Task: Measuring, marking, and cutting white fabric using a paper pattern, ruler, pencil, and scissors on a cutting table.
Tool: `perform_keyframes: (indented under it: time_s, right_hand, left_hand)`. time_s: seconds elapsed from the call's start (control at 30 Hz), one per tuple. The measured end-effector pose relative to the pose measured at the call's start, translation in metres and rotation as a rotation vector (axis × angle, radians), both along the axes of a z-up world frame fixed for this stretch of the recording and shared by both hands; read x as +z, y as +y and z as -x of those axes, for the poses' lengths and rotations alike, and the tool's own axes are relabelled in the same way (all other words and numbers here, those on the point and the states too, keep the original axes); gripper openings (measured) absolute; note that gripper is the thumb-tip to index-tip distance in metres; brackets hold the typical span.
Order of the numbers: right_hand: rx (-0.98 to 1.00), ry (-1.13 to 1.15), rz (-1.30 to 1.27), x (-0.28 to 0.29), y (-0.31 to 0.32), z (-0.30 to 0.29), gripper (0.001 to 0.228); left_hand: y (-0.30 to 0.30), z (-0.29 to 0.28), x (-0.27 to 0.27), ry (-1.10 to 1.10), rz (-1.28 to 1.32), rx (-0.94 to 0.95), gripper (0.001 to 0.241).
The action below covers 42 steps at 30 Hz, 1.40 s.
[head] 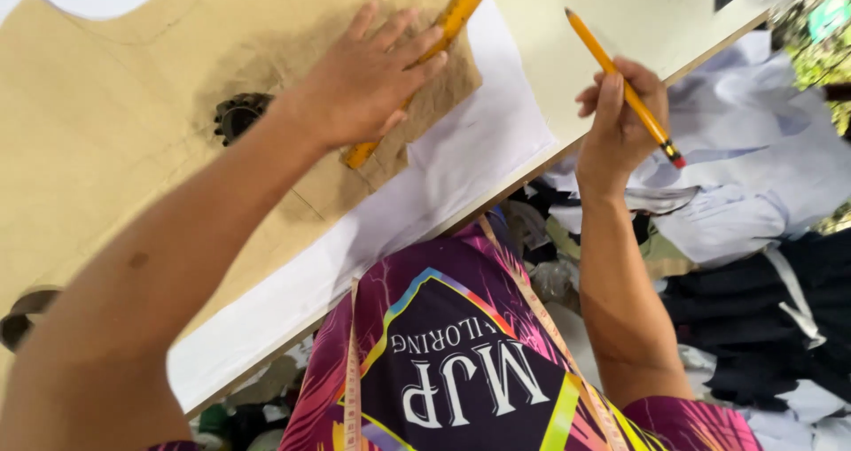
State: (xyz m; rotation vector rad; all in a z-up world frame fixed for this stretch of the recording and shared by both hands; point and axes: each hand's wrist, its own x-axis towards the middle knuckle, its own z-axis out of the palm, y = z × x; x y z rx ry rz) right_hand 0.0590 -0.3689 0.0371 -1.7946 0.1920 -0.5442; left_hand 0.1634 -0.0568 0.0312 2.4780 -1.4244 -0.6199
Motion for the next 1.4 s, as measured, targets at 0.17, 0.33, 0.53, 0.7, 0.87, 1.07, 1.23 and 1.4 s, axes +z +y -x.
perform_keyframes:
  time_s: [0.17,0.33,0.53,0.7,0.87,1.07,1.23,1.4]
  right_hand:
    - [-0.089,0.144,-0.079,-0.025,-0.029,0.031,0.012]
    - [0.032,0.195,-0.104,-0.038,-0.049,0.008,0.01]
    - [0.271,0.293,-0.403,-0.022,-0.056,-0.057,0.014]
    - [0.356,0.246,-0.327,-0.047,-0.096,-0.088,0.041]
    - [0.563,0.264,-0.311,-0.04,-0.082,-0.114,0.025]
    - [0.878,0.165,-0.198,-0.027,-0.05,-0.156,0.021]
    - [1.051,0.183,-0.143,-0.017,-0.033,-0.176,0.03]
    - [1.108,0.213,-0.071,-0.018,-0.028,-0.192,0.026]
  left_hand:
    - [-0.019,0.056,-0.032,-0.326,0.062,0.522,0.04]
    - [-0.052,0.076,-0.037,-0.362,0.063,0.903,0.04]
    - [-0.069,0.085,-0.054,-0.244,0.128,1.109,0.022]
    - [-0.067,0.111,-0.019,0.113,0.605,1.498,0.057]
    - [-0.084,0.109,-0.006,0.104,0.963,1.773,0.054]
    - [-0.058,0.111,0.006,-0.2,0.207,1.417,0.089]
    - [-0.021,0.086,0.001,-0.01,-0.005,1.082,0.112]
    - [-0.024,0.072,0.007,-0.007,-0.064,1.057,0.106]
